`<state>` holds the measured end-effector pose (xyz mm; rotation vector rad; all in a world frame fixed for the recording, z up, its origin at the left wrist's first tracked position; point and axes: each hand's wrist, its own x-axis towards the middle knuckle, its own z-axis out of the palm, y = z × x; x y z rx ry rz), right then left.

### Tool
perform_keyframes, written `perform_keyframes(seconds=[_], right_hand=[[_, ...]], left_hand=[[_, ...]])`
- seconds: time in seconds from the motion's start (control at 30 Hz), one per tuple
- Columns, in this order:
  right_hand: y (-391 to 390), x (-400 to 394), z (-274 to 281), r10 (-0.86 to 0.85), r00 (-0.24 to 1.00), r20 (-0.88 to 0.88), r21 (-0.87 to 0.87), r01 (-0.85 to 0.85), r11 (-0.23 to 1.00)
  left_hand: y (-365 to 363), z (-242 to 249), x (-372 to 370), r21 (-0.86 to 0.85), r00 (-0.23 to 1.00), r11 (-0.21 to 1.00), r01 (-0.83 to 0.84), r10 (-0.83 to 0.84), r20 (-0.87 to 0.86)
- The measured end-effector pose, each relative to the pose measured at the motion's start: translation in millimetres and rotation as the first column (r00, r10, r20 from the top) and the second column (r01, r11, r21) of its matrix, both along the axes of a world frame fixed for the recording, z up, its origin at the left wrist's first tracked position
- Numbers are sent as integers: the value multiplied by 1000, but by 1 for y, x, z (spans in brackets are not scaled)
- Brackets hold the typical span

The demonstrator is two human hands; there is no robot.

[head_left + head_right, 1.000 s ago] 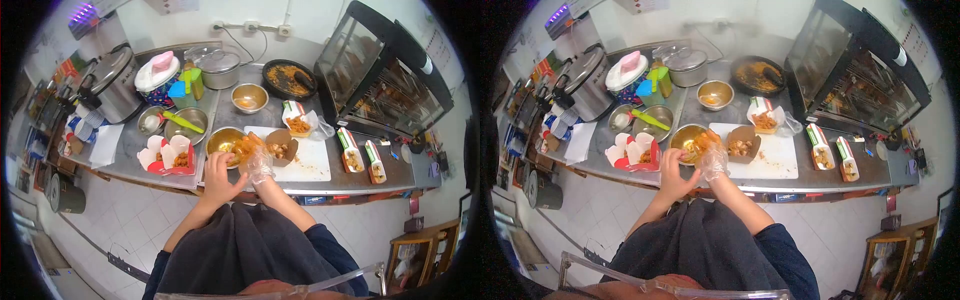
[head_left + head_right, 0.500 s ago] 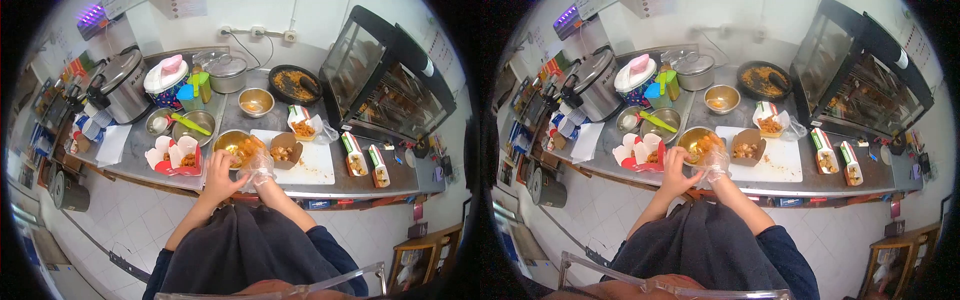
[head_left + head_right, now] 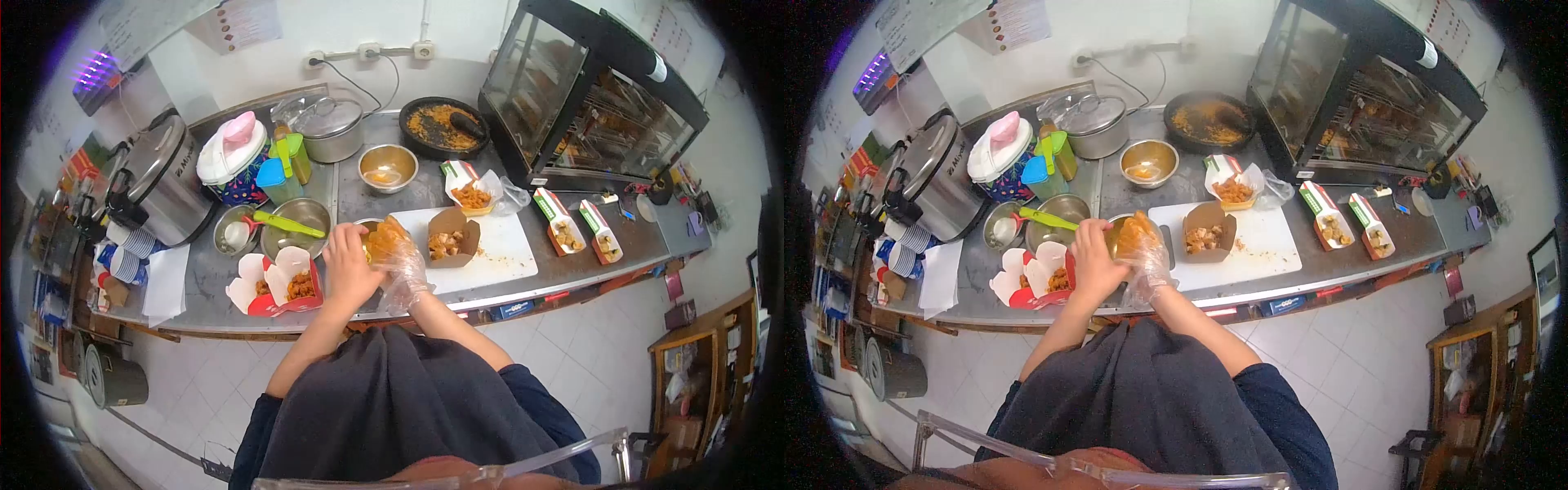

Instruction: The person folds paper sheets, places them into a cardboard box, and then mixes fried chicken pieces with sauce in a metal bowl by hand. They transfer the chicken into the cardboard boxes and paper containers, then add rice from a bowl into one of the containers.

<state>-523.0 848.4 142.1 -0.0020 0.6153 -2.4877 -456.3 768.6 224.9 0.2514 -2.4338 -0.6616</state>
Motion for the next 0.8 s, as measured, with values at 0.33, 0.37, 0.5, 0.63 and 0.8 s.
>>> perform_keyframes(seconds=[0.33,0.37,0.5,0.63,0.8], right_hand=[[25,8,5,343,658,-670,679,358,641],[35,6,9,348,659,-666,683,353,639],[59,7,37,389,864,-319,609,-128,783],[79,-2,51,461,850,-256,617,-223,754],[88,-23,21,571,792,-218,578,-366,729]], left_hand=[[-28,-3,-47,-113,993,987,-117,113,-45],[-32,-6,-52,-120,992,985,-122,120,-30],[-41,-14,-61,-135,994,989,-60,71,77],[-43,-23,-62,-219,975,975,-24,72,212],[-56,-54,-54,-247,924,969,-26,118,363]])
